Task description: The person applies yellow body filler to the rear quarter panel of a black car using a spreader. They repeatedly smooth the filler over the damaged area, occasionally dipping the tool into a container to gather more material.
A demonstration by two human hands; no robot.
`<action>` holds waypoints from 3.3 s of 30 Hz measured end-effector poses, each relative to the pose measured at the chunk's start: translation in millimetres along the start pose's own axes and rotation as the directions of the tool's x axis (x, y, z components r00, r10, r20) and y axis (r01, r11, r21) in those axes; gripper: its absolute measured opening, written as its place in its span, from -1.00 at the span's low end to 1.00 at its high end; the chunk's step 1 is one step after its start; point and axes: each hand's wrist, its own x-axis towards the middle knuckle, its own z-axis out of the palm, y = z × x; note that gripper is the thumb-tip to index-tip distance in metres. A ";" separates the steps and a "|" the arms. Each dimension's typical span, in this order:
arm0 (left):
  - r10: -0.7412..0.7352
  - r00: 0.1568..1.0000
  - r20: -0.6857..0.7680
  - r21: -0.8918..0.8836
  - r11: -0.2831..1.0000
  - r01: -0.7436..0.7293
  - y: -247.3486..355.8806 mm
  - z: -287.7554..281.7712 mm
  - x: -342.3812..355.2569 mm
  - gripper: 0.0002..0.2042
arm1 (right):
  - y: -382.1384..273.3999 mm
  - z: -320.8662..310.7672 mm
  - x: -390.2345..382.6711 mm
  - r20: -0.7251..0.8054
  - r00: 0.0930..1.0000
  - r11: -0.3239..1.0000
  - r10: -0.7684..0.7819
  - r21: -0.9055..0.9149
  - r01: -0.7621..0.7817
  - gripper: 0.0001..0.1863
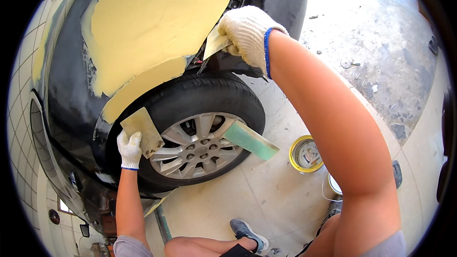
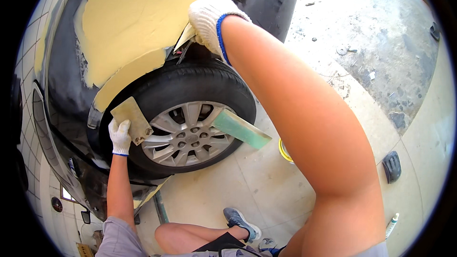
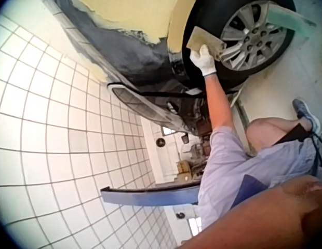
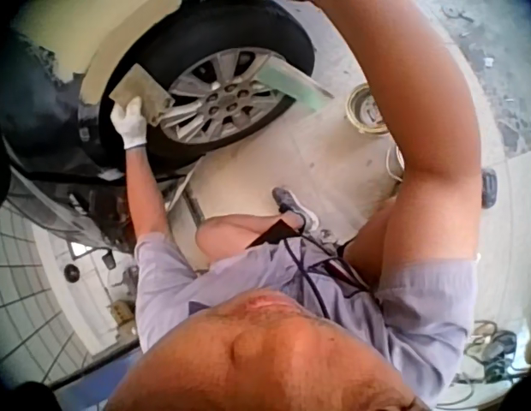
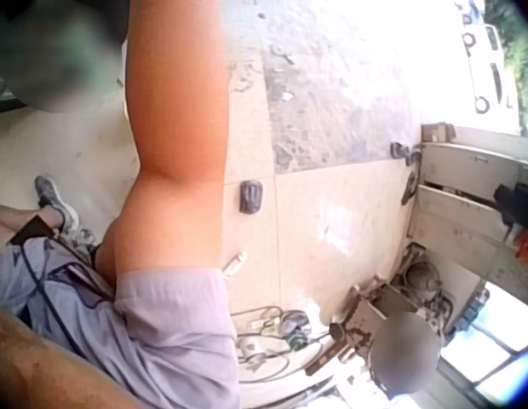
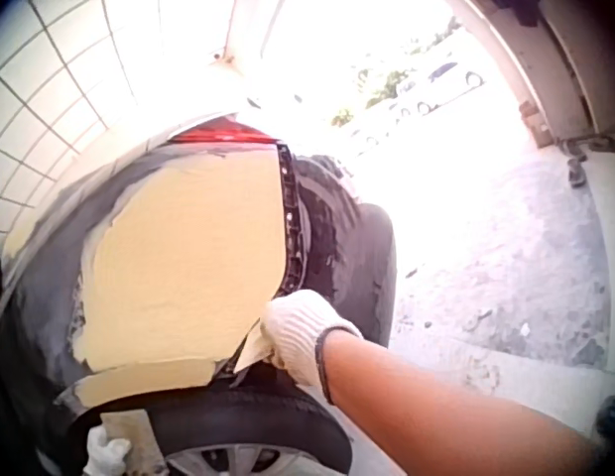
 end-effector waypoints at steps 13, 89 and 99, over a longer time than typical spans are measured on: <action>0.024 1.000 0.012 -0.002 1.000 -0.024 -3.0 -1.6 3.6 -0.65 | 16.5 28.7 11.0 0.074 0.983 0.753 0.169 0.633 -0.177 -0.78; 0.230 0.945 0.230 0.516 0.795 -0.319 40.1 10.3 27.8 -0.71 | 114.0 -18.8 60.7 -0.320 0.942 0.969 -0.103 -0.246 0.023 -0.86; 0.241 0.941 0.236 0.557 0.760 -0.334 45.8 13.1 26.7 -0.73 | 102.8 -12.1 50.3 -0.185 0.982 0.999 0.034 0.047 -0.026 -0.84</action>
